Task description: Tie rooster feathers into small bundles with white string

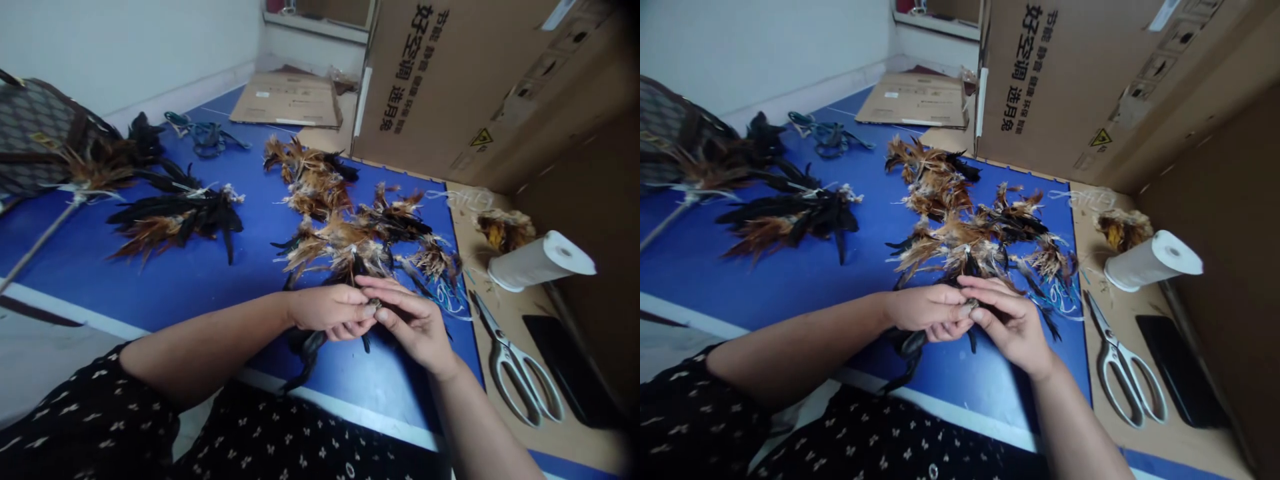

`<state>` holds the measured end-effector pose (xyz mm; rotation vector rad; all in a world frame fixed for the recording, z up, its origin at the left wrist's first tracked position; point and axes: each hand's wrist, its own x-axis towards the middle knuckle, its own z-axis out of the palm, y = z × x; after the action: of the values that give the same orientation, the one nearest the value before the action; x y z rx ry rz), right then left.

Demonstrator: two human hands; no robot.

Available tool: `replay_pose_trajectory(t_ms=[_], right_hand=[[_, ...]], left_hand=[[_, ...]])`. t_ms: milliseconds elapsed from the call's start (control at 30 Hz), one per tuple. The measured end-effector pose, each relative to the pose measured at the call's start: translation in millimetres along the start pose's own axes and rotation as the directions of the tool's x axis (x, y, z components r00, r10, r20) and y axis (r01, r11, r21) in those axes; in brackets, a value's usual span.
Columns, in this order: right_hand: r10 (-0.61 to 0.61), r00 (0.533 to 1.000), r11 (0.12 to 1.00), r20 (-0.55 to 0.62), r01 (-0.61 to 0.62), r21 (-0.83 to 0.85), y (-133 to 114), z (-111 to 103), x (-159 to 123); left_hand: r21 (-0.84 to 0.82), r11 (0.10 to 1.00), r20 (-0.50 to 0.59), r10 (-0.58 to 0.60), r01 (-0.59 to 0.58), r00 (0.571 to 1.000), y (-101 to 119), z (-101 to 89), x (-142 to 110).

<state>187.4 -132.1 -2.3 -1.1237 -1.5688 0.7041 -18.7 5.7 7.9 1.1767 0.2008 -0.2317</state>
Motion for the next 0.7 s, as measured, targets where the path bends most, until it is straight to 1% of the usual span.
replay_pose_trajectory(t_ms=[67, 167, 233, 333, 500, 567, 633, 667, 700], right_hand=[[0.038, 0.999, 0.997, -0.036, -0.036, 0.066, -0.1, 0.9, 1.0], [0.069, 0.99, 0.994, -0.119, -0.058, 0.095, 3.2, 3.2, 0.7], [0.068, 0.983, 0.996, -0.168, -0.057, 0.069, 6.0, 4.0, -0.7], [0.058, 0.971, 0.998, -0.231, -0.057, 0.011, 8.3, 5.3, -2.5], [-0.002, 0.964, 0.988, -0.266, -0.038, -0.146, 1.4, 7.7, 1.0], [-0.021, 0.96, 0.976, -0.28, -0.042, -0.216, -5.9, -3.5, 2.0], [-0.052, 0.955, 0.939, -0.293, -0.053, -0.339, -12.5, -29.5, -1.8], [-0.116, 0.962, 0.858, -0.247, -0.028, -0.512, -14.1, -47.6, -6.5], [-0.144, 0.969, 0.75, -0.199, -0.024, -0.66, -14.0, -68.0, -13.2]], left_hand=[[-0.039, 0.999, 0.004, 0.01, -0.01, 1.0, -0.3, 2.6, 0.3], [-0.161, 0.986, -0.058, 0.041, -0.05, 0.997, -2.8, 7.4, 4.0], [-0.201, 0.975, -0.115, 0.072, -0.094, 0.991, -5.4, 9.6, 7.6], [-0.205, 0.962, -0.21, 0.14, -0.183, 0.968, -9.3, 10.7, 12.6], [-0.157, 0.946, -0.312, 0.224, -0.283, 0.923, -14.2, 8.9, 16.9], [-0.166, 0.935, -0.348, 0.243, -0.314, 0.906, -15.4, 7.4, 18.2], [-0.18, 0.921, -0.388, 0.255, -0.344, 0.886, -16.4, 5.5, 19.6], [-0.185, 0.913, -0.407, 0.265, -0.363, 0.874, -16.8, 4.5, 20.3], [-0.19, 0.904, -0.423, 0.277, -0.384, 0.863, -17.3, 3.5, 21.1]])
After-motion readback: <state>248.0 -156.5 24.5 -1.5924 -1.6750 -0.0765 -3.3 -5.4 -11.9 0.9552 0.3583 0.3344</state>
